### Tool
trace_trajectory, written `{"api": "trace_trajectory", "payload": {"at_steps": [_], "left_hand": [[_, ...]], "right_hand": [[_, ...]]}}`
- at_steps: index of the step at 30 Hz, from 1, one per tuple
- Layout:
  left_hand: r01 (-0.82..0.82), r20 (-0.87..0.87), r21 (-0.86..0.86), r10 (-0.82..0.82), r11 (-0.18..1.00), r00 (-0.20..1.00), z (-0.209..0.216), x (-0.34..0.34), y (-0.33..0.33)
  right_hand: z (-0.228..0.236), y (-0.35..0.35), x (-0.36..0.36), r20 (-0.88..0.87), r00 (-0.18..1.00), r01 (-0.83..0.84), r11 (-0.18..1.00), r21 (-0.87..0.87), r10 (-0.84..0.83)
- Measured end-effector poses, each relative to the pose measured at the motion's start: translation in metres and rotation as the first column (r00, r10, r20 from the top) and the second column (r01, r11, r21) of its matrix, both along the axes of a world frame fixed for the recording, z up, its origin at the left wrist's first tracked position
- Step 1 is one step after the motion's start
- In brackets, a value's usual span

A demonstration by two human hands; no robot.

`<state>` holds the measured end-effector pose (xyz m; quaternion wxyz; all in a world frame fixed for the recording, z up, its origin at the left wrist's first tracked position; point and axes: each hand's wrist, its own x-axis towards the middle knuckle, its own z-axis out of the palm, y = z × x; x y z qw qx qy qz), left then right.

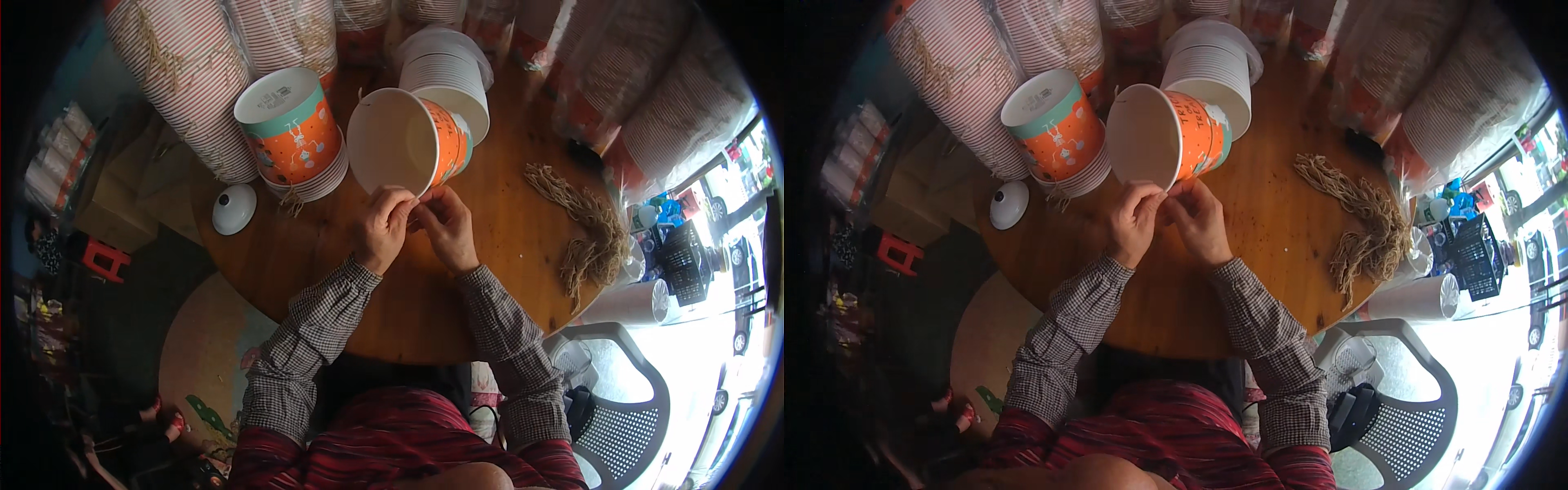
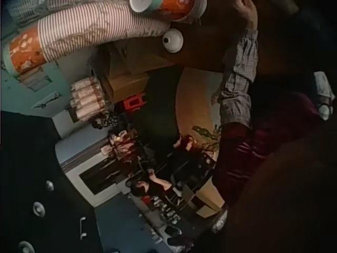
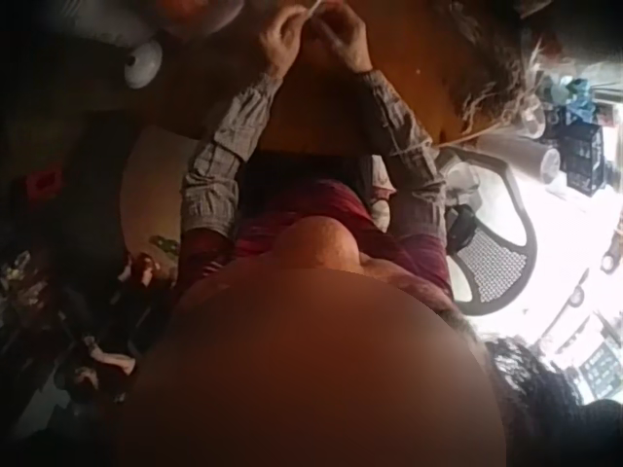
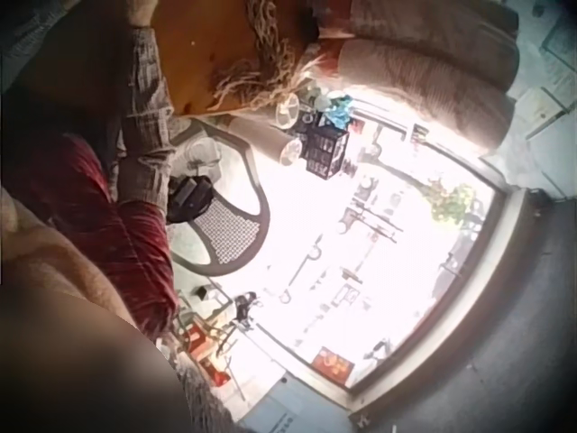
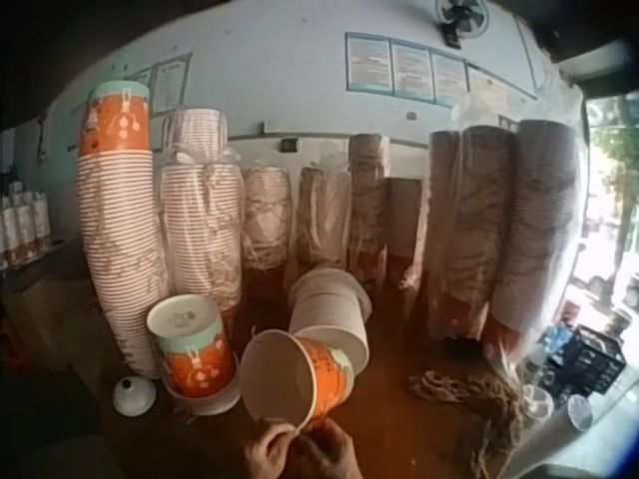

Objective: Manually threading and knotting string handles onto paper buckets.

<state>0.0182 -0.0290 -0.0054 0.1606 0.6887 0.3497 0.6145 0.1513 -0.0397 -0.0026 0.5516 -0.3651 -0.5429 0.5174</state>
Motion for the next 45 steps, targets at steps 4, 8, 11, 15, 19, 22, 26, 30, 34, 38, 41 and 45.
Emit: {"api": "trace_trajectory", "payload": {"at_steps": [4,8,11,15,19,22,26,30,34,38,41,45], "left_hand": [[-0.038,-0.151,0.276,0.082,0.96,0.985,0.012,0.01,-0.009],[0.006,-0.261,0.293,0.074,0.956,0.962,0.016,0.019,-0.001],[0.001,-0.278,0.273,0.078,0.962,0.957,0.025,0.029,0.008],[-0.001,-0.308,0.218,0.07,0.976,0.949,0.02,0.037,0.014],[-0.012,-0.273,0.155,0.054,0.988,0.96,0.005,0.025,0.014],[-0.036,-0.251,0.049,0.047,0.998,0.967,0.0,0.017,0.012],[0.018,-0.228,0.001,-0.018,1.0,0.974,0.006,0.016,0.005],[0.022,-0.253,-0.061,-0.036,0.998,0.967,0.004,0.014,0.003],[0.102,-0.428,-0.13,-0.149,0.986,0.891,-0.017,0.017,0.003],[0.188,-0.463,0.073,-0.134,0.979,0.876,-0.037,0.023,0.004],[0.163,-0.575,0.113,-0.069,0.98,0.815,-0.015,0.02,-0.004],[0.078,-0.593,0.023,-0.049,0.997,0.803,-0.006,0.005,0.0]], "right_hand": [[-0.005,0.001,0.0,-0.158,0.986,-0.031,0.997,0.071,0.042],[-0.004,0.006,0.006,-0.061,0.997,0.062,0.988,0.14,-0.054],[0.008,0.011,0.018,0.056,0.989,0.127,0.981,0.149,-0.137],[0.007,0.01,0.025,0.209,0.937,0.261,0.958,0.116,-0.28],[0.004,0.012,0.03,0.435,0.755,0.316,0.854,0.414,-0.491],[0.008,0.01,0.033,0.476,0.6,0.287,0.729,0.622,-0.643],[0.014,0.0,0.029,0.417,0.574,0.102,0.566,0.818,-0.705],[0.017,-0.001,0.028,0.387,0.542,-0.002,0.46,0.888,-0.746],[0.02,-0.002,0.027,0.344,0.547,-0.046,0.384,0.922,-0.763],[0.028,-0.007,0.02,0.371,0.614,-0.062,0.426,0.903,-0.697],[0.033,-0.016,0.022,0.437,0.573,-0.118,0.458,0.881,-0.694],[0.037,-0.011,0.026,0.426,0.607,0.078,0.584,0.808,-0.671]]}}
